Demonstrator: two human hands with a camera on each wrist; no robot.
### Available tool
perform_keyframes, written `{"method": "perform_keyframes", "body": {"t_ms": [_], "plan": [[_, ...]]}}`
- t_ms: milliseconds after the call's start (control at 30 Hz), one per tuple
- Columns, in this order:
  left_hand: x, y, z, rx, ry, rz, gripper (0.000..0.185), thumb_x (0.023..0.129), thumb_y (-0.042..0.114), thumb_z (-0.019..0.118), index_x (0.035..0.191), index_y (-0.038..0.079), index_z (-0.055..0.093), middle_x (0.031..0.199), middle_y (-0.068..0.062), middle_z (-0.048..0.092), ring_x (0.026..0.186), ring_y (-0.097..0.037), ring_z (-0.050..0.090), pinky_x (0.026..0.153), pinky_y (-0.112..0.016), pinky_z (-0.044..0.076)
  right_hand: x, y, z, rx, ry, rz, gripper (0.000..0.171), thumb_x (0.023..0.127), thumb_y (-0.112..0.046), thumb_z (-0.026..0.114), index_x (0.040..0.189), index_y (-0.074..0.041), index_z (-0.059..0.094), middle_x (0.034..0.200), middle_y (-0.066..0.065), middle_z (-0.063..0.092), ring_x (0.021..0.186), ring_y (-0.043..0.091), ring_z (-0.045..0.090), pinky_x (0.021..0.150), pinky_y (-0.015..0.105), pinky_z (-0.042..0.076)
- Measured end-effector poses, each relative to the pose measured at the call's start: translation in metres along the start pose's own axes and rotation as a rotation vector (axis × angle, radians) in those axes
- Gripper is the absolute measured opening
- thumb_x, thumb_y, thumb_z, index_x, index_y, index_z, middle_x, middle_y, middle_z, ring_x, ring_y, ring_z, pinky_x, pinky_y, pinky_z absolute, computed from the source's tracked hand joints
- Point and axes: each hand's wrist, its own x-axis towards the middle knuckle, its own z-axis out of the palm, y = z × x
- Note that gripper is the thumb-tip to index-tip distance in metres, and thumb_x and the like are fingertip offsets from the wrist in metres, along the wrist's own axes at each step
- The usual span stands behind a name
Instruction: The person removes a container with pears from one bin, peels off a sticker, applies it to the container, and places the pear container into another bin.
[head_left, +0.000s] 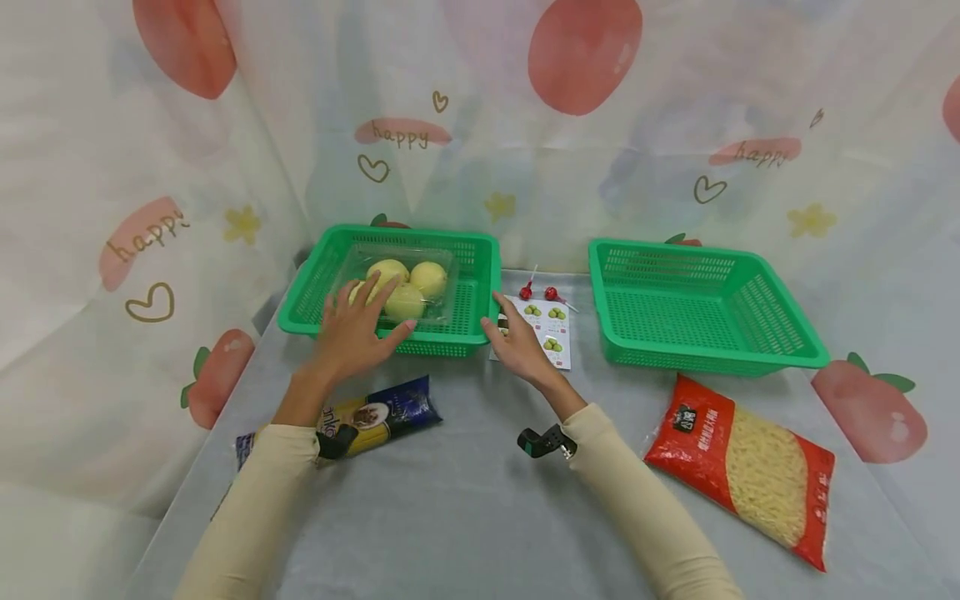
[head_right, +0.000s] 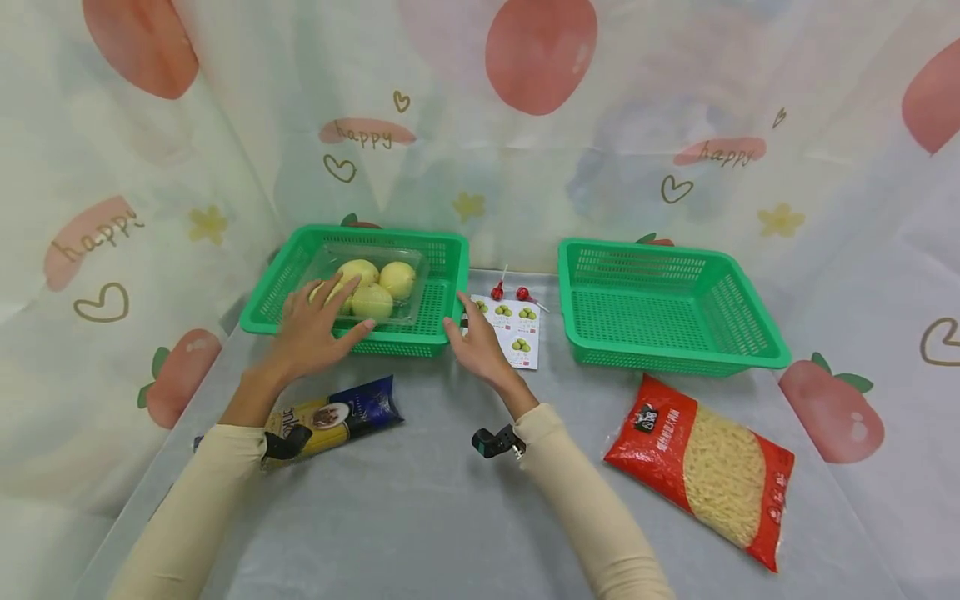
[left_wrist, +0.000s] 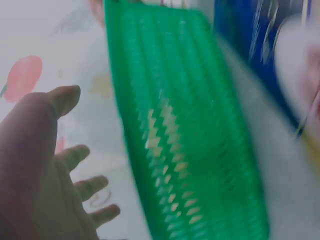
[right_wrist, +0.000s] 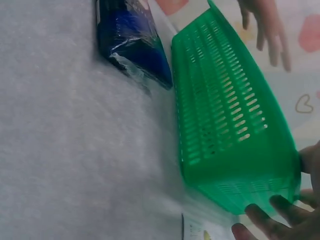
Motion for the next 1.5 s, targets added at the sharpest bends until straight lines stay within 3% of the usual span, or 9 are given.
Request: {"method": "perform_keyframes", "body": {"t_ms": [267, 367, 500, 633, 833, 967, 1067, 1267, 1500], "plan": [[0.042, -0.028, -0.043, -0.141, -0.168, 0.057, 0.076, 0.109, 0.046, 0.054, 0.168, 0.007, 0.027, 0.172, -0.031, 0.018, 0.158, -0.055, 0.013, 0.123, -0.075, 0.01, 0.003, 0.004, 0.004, -0.047, 0.028, -0.029, 0.067, 0.115, -0.035, 0.045, 0.171, -0.013, 0.016, 0.173, 0.014, 0.029, 0.147, 0.038, 0.048, 0.111, 0.055, 0.05], [0.057, -0.037, -0.049, -0.2, -0.252, 0.016, 0.073, 0.112, 0.042, 0.049, 0.167, 0.001, 0.024, 0.172, -0.032, 0.017, 0.159, -0.052, 0.01, 0.125, -0.073, 0.005, 0.003, 0.003, 0.004, -0.083, 0.029, -0.026, 0.068, 0.114, -0.036, 0.045, 0.171, -0.012, 0.016, 0.174, 0.014, 0.028, 0.149, 0.036, 0.046, 0.117, 0.056, 0.045], [0.073, -0.048, -0.052, -0.286, -0.341, -0.139, 0.074, 0.114, 0.04, 0.042, 0.169, -0.001, 0.013, 0.174, -0.031, 0.008, 0.16, -0.053, 0.006, 0.126, -0.072, 0.01, -0.001, 0.004, 0.005, -0.111, 0.028, -0.002, 0.069, 0.114, -0.037, 0.046, 0.171, -0.012, 0.016, 0.174, 0.014, 0.025, 0.155, 0.035, 0.037, 0.124, 0.056, 0.035], [0.084, -0.065, -0.051, -0.43, -0.361, -0.323, 0.086, 0.113, 0.049, 0.041, 0.169, 0.004, -0.006, 0.175, -0.028, -0.005, 0.16, -0.051, 0.005, 0.126, -0.068, 0.019, -0.002, 0.006, 0.009, -0.107, 0.024, 0.001, 0.068, 0.115, -0.037, 0.045, 0.171, -0.012, 0.016, 0.175, 0.014, 0.023, 0.159, 0.033, 0.029, 0.127, 0.057, 0.03], [0.099, -0.083, -0.039, -0.549, -0.417, -0.538, 0.098, 0.11, 0.056, 0.043, 0.167, 0.003, -0.018, 0.175, -0.024, -0.012, 0.158, -0.05, 0.022, 0.12, -0.067, 0.035, -0.007, 0.006, 0.007, -0.092, 0.031, 0.017, 0.069, 0.115, -0.035, 0.045, 0.171, -0.01, 0.015, 0.173, 0.018, 0.026, 0.155, 0.037, 0.035, 0.124, 0.059, 0.034], [0.104, -0.083, -0.039, -0.549, -0.422, -0.62, 0.096, 0.111, 0.052, 0.045, 0.167, -0.001, -0.012, 0.175, -0.027, -0.005, 0.152, -0.047, 0.036, 0.12, -0.063, 0.039, -0.006, 0.005, 0.006, -0.065, 0.016, 0.01, 0.069, 0.115, -0.035, 0.045, 0.172, -0.011, 0.012, 0.173, 0.019, 0.027, 0.148, 0.04, 0.044, 0.114, 0.06, 0.044], [0.109, -0.079, -0.035, -0.499, -0.416, -0.649, 0.1, 0.108, 0.053, 0.05, 0.167, -0.002, -0.008, 0.175, -0.028, 0.001, 0.153, -0.05, 0.032, 0.122, -0.063, 0.035, -0.005, 0.005, 0.006, -0.045, 0.014, 0.014, 0.07, 0.115, -0.034, 0.045, 0.172, -0.012, 0.012, 0.172, 0.018, 0.028, 0.137, 0.04, 0.054, 0.104, 0.058, 0.052], [0.115, -0.073, -0.026, -0.483, -0.404, -0.698, 0.105, 0.105, 0.056, 0.057, 0.168, -0.003, -0.003, 0.174, -0.029, 0.012, 0.157, -0.05, 0.023, 0.126, -0.062, 0.029, -0.006, 0.004, 0.006, -0.065, 0.01, 0.024, 0.069, 0.114, -0.034, 0.046, 0.171, -0.012, 0.014, 0.172, 0.019, 0.028, 0.14, 0.04, 0.053, 0.111, 0.058, 0.048], [0.114, -0.064, -0.03, -0.672, -0.318, -0.686, 0.104, 0.102, 0.056, 0.064, 0.171, 0.008, 0.002, 0.177, -0.019, 0.01, 0.153, -0.047, 0.035, 0.12, -0.057, 0.041, -0.008, 0.001, 0.003, -0.068, 0.022, 0.018, 0.068, 0.114, -0.033, 0.047, 0.171, -0.011, 0.017, 0.174, 0.018, 0.026, 0.155, 0.039, 0.036, 0.123, 0.061, 0.035]]}}
